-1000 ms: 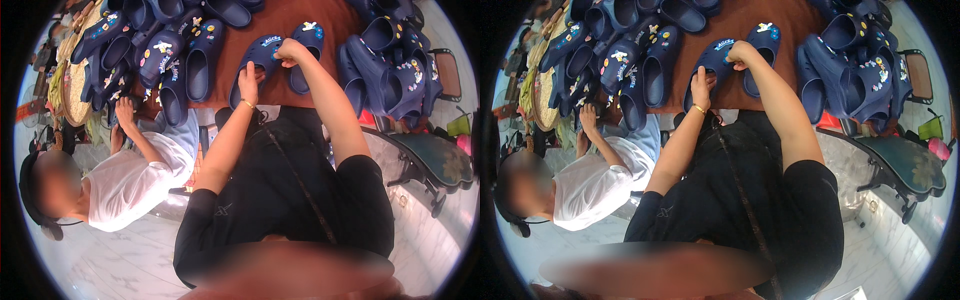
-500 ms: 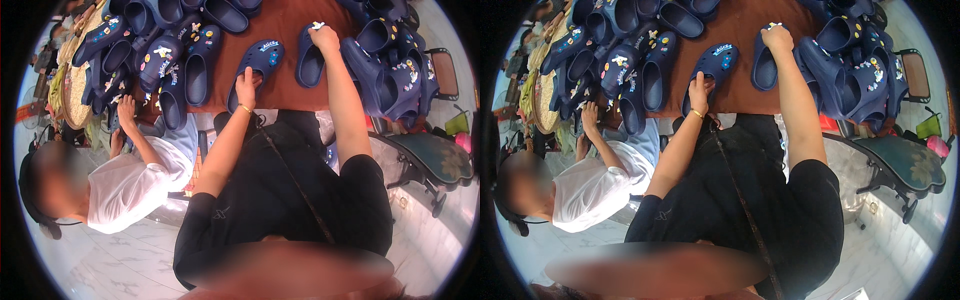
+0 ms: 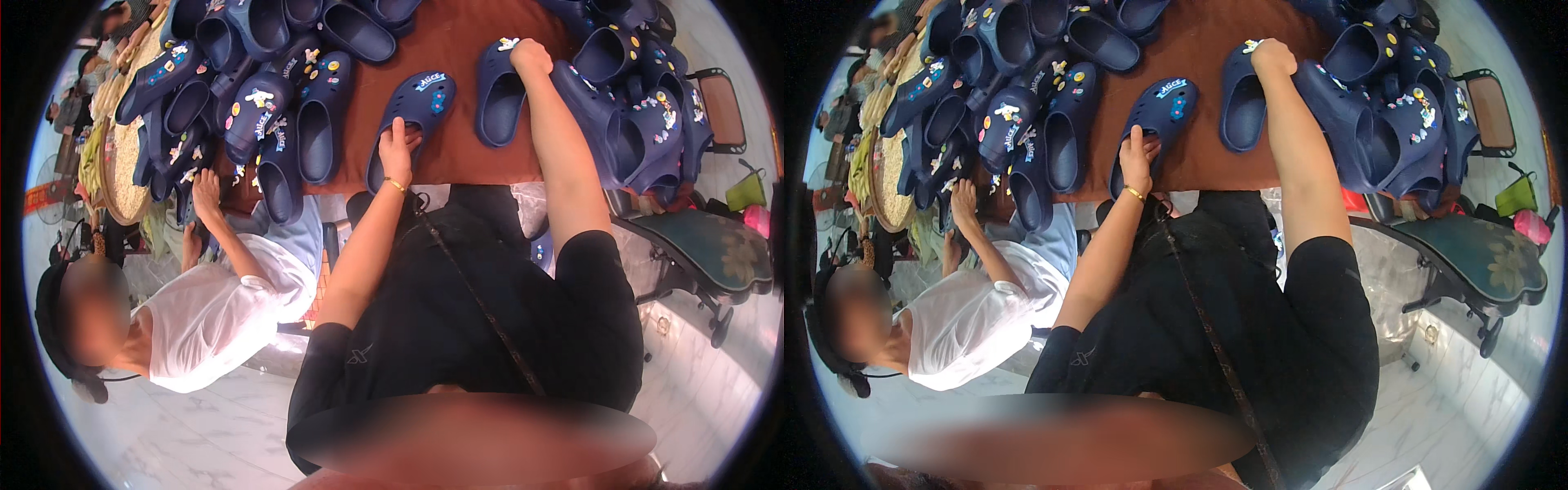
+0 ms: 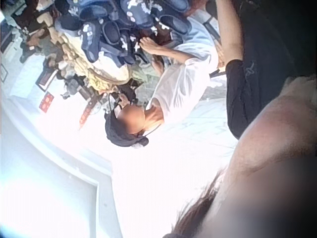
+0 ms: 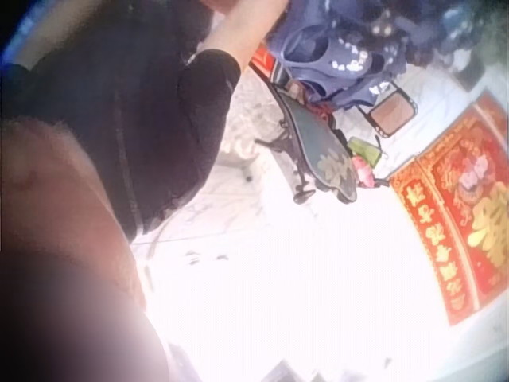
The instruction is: Attaching decorative charms to the holes of blue clog shoes.
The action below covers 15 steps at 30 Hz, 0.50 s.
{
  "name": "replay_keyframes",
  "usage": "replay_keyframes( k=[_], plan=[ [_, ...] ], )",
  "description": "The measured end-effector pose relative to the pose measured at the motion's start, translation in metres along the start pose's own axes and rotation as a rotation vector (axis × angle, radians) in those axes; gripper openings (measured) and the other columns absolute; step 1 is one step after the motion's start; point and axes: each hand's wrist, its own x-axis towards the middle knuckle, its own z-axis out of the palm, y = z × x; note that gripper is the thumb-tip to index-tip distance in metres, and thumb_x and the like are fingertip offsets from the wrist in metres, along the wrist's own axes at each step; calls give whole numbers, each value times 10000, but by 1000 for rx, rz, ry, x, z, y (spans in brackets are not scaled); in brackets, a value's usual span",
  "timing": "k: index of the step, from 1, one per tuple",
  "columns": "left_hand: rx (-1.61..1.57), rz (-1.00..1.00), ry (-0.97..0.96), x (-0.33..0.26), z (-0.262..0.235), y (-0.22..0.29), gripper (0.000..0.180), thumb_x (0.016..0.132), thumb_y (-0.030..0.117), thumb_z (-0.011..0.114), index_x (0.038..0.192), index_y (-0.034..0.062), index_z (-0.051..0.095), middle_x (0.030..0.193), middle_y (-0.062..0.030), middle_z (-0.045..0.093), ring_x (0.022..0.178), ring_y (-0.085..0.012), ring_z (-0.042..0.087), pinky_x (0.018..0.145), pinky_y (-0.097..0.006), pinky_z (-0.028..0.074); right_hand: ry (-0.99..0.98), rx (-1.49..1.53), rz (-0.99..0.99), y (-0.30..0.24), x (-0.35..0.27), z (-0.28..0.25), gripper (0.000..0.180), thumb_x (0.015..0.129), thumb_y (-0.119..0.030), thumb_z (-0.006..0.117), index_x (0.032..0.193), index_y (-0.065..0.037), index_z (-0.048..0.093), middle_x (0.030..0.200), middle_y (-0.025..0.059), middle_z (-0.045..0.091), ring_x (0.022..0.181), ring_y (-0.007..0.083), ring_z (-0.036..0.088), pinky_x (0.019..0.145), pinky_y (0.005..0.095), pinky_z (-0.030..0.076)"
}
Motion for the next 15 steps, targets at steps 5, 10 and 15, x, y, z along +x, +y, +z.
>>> replay_keyframes(
  k=[5,10,15],
  plan=[
    [-39,37,-19,4,-1,-4,476,886,368,513,982,-96,460,933,-191,574,783,-251,626,647,-297,530,15,30,49,-5,9,-3,323,858,-209,448,1110,-80,602,1183,114,559,1089,262,544,869,363,452],
    [-39,3,14,4,-2,-4,489,885,375,512,974,-104,464,929,-192,572,787,-252,627,645,-297,532,25,55,35,0,8,-1,344,788,-272,571,1065,-75,623,1135,128,584,1047,283,566,851,353,463],
    [1,25,-38,2,-3,-1,526,884,422,490,1017,-86,455,985,-204,573,859,-264,611,716,-312,509,60,-64,-123,-7,5,8,321,767,-275,582,1008,-73,646,1071,150,609,992,292,594,828,367,475]
  ],
)
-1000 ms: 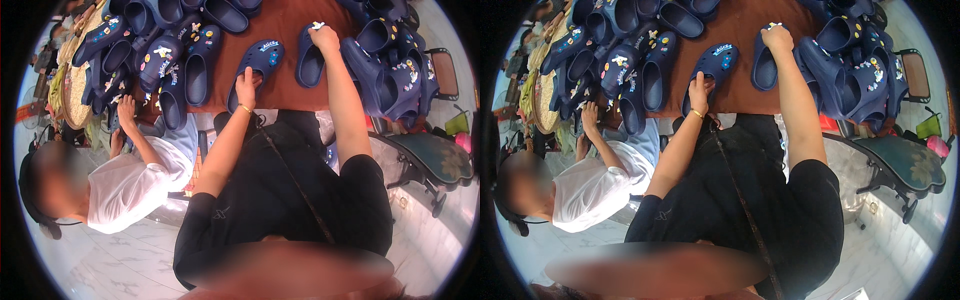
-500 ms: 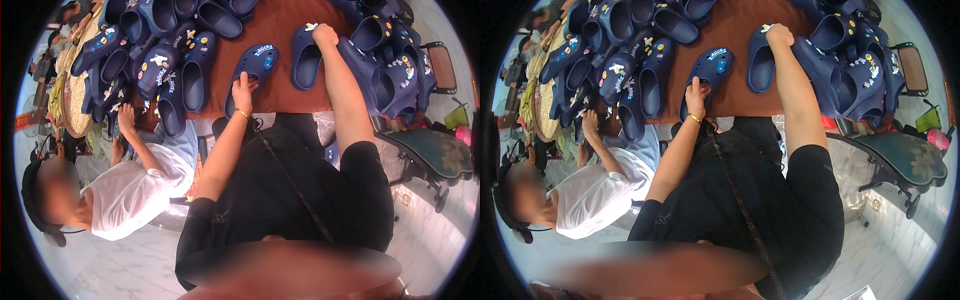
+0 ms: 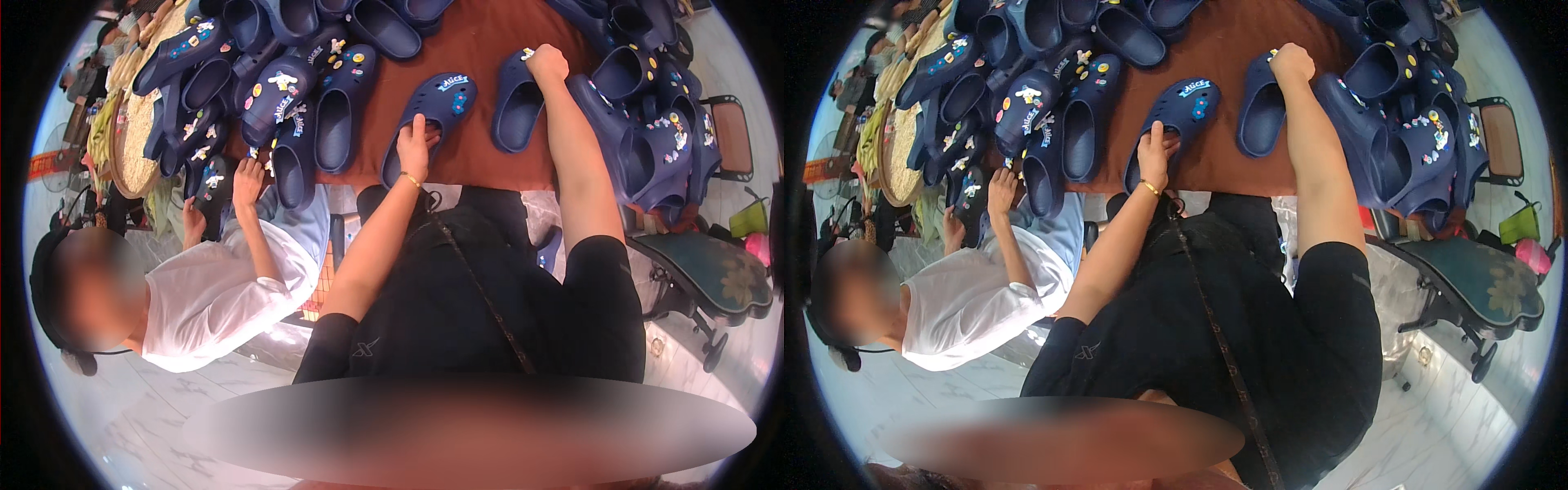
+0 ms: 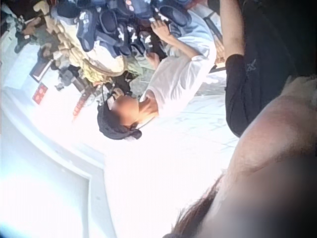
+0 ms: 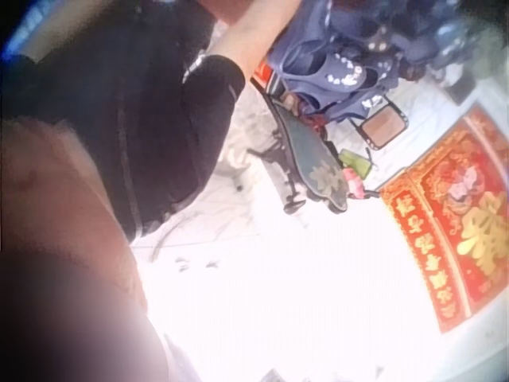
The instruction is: Attaching decorative charms to the holes of blue clog shoes.
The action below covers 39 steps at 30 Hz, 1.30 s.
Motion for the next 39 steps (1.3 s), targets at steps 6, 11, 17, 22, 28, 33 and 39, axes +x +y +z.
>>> replay_keyframes(
  k=[6,11,17,22,28,33,39],
  plan=[
    [-44,55,21,0,1,-2,497,875,394,524,948,-97,491,899,-181,589,773,-233,629,655,-300,532,-172,218,-637,-70,-31,26,304,636,-262,660,836,-34,674,843,171,655,804,295,637,703,369,504],
    [-40,2,47,2,0,-4,487,880,387,519,950,-94,489,901,-178,588,779,-234,629,653,-300,534,-761,235,-559,-130,-78,40,159,667,-158,666,688,-1,652,583,63,593,462,163,511,417,291,400],
    [-63,-1,48,1,1,-3,458,886,370,516,927,-85,486,898,-180,588,770,-232,630,648,-296,535,-643,-135,-541,-156,-98,42,152,692,-168,649,707,-18,663,683,86,648,602,186,614,576,329,494],
    [-46,29,54,1,1,-1,434,892,354,510,912,-78,476,886,-181,585,755,-230,631,636,-284,532,-605,-328,-557,-163,-100,40,188,712,-183,654,867,-80,688,865,90,667,814,220,638,717,370,499],
    [-30,-11,19,1,1,-1,462,891,391,492,984,-60,454,940,-183,572,805,-242,614,682,-296,512,-594,-323,-565,-165,-105,32,351,705,-233,706,1009,-67,649,1030,116,631,981,285,596,792,397,488],
    [-23,-37,23,2,0,-3,472,890,396,491,995,-63,451,970,-203,572,820,-251,616,691,-304,511,-282,-112,-784,-123,-77,26,260,766,-259,605,954,-89,666,993,140,636,918,281,617,767,406,494],
    [1,-12,23,-2,0,0,485,885,408,496,991,-63,450,972,-204,573,832,-258,615,695,-310,511,159,-131,-305,-35,-5,8,293,807,-181,496,1049,-78,623,1157,116,561,1097,281,512,872,449,430]
  ],
)
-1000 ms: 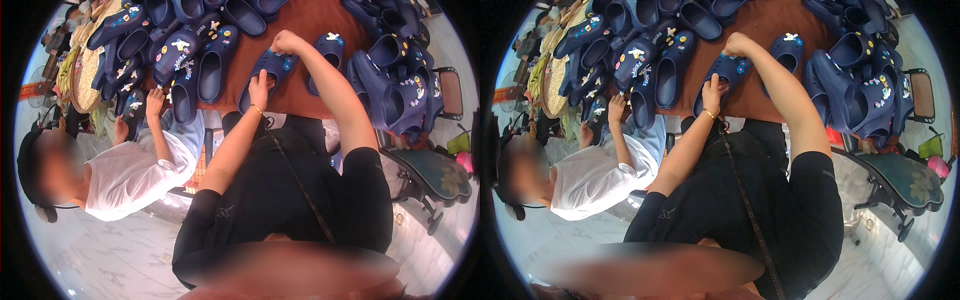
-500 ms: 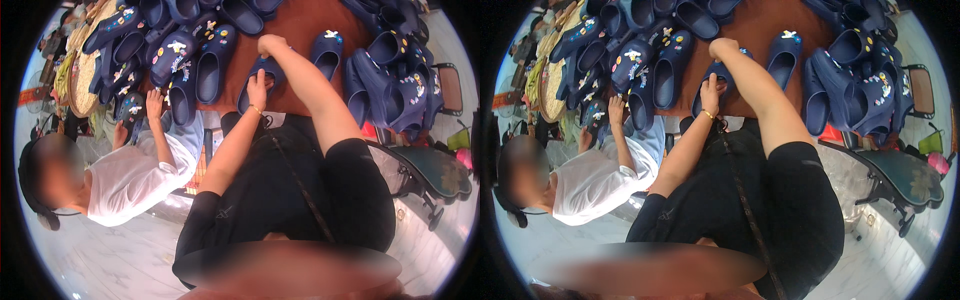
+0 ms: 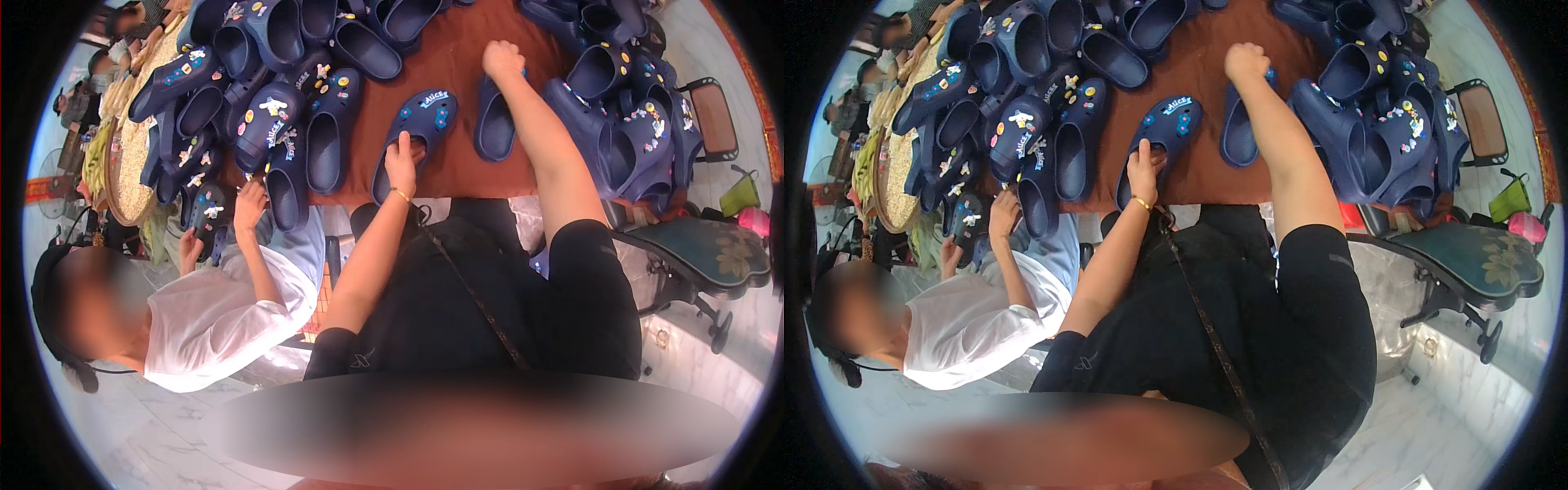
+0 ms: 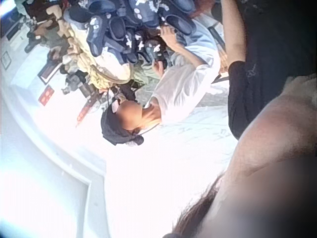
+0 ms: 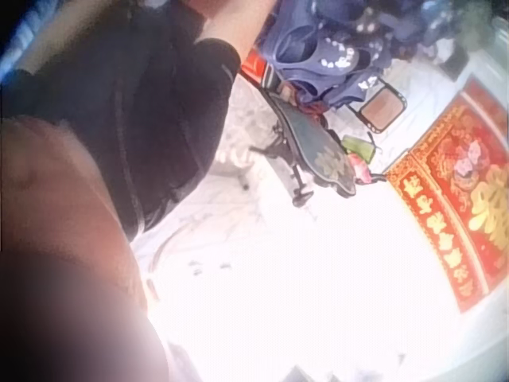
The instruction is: Attaching decorative charms to the holes of blue clog shoes.
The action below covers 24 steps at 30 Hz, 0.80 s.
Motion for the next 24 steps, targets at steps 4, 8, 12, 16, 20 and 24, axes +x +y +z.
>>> replay_keyframes(
  k=[4,8,12,16,20,24],
  plan=[
    [-17,-9,12,-1,2,3,490,882,410,501,993,-65,455,953,-190,574,825,-254,616,689,-304,511,-240,-53,3,40,8,12,309,836,-161,439,1086,-81,603,1178,125,546,1136,271,481,905,441,400],
    [-22,42,-15,-1,1,0,506,878,417,504,1004,-70,450,952,-191,573,821,-259,616,693,-307,510,-100,-126,-100,45,16,22,309,859,-175,404,1094,-79,580,1159,130,553,1110,292,497,906,445,394],
    [-18,44,-15,0,1,-1,524,878,424,501,1007,-82,453,964,-199,575,822,-261,617,709,-317,509,-34,-125,-63,46,20,23,284,854,-178,425,1073,-80,577,1138,129,564,1090,288,513,878,441,409],
    [-6,-6,-2,1,1,-1,532,877,425,501,1009,-88,451,972,-207,573,835,-265,616,713,-313,509,-117,-164,-92,44,15,21,257,838,-171,461,1047,-82,580,1114,116,581,1060,286,537,884,442,402],
    [-26,-4,-5,0,-1,0,515,880,406,503,1006,-91,450,986,-213,569,854,-269,612,719,-314,511,-24,72,-57,23,0,20,260,813,-262,553,979,-69,607,969,128,631,931,298,603,786,420,454],
    [-82,52,-61,0,-2,-1,474,878,372,516,993,-82,444,987,-210,565,850,-270,612,714,-318,516,-580,817,-195,-32,-19,16,307,749,-329,651,809,-28,662,714,112,639,637,201,612,505,319,455]
  ],
)
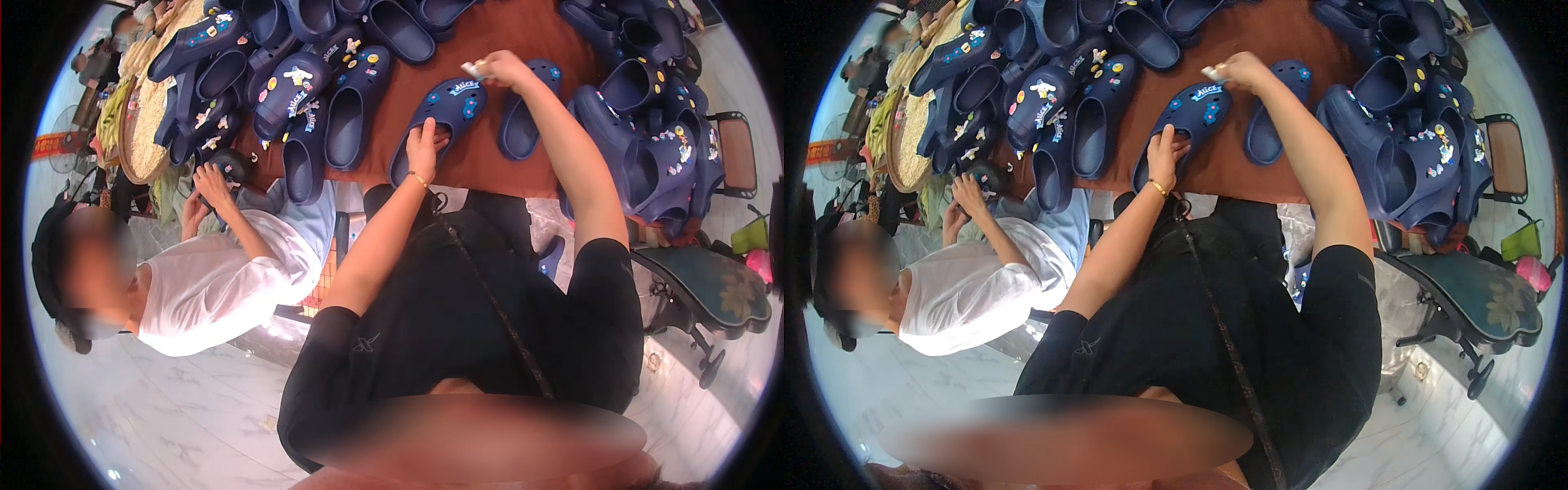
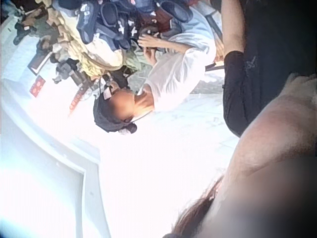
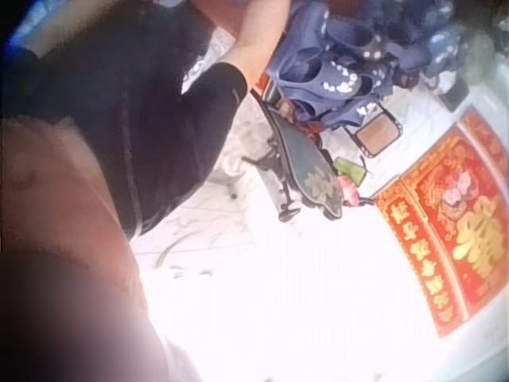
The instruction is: Attaching decorative charms to the holes of blue clog shoes.
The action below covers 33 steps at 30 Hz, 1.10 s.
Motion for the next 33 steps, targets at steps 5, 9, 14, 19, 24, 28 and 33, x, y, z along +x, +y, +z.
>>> replay_keyframes(
  k=[5,9,14,19,24,28,33],
  plan=[
    [-7,-58,37,0,1,0,445,876,357,524,996,-65,445,971,-193,566,839,-260,613,699,-309,517,-346,-186,8,-56,-12,72,159,692,-194,633,720,-39,654,605,40,590,485,97,517,408,235,367],
    [-29,-13,3,-1,0,0,434,878,350,523,1006,-59,449,965,-183,566,835,-248,614,686,-297,516,-278,-667,-51,-83,-9,94,218,690,-221,650,749,-14,680,684,137,647,614,215,641,546,327,502],
    [-31,-71,36,2,-1,-2,412,879,333,530,1009,-52,461,947,-172,576,807,-235,620,669,-293,520,-280,-811,38,-90,-4,91,394,689,-334,698,969,-59,665,1065,156,611,1028,281,577,828,393,469],
    [-46,-68,53,4,-2,-5,385,878,309,541,995,-51,472,926,-167,585,782,-224,627,651,-289,525,-356,-864,104,-94,-3,93,495,722,-396,688,1101,-89,606,1195,106,553,1118,285,514,901,450,400],
    [-47,-17,29,6,-2,-7,357,886,282,527,1008,-48,466,933,-163,587,783,-216,628,646,-284,526,-349,-859,49,-94,-16,93,506,716,-393,686,1105,-80,602,1197,113,549,1134,305,491,902,453,388],
    [-16,2,8,4,0,-4,366,891,281,512,1033,-51,445,937,-160,586,800,-216,622,653,-282,522,-252,-919,40,-97,-22,100,521,681,-367,705,1114,-98,597,1197,110,549,1152,309,454,923,421,353],
    [9,-59,18,1,4,3,428,888,356,505,1025,-44,445,971,-182,569,815,-239,610,673,-293,507,138,-550,-198,-60,-22,76,321,641,-290,677,900,-101,656,979,133,619,992,317,548,833,433,432]
  ],
)
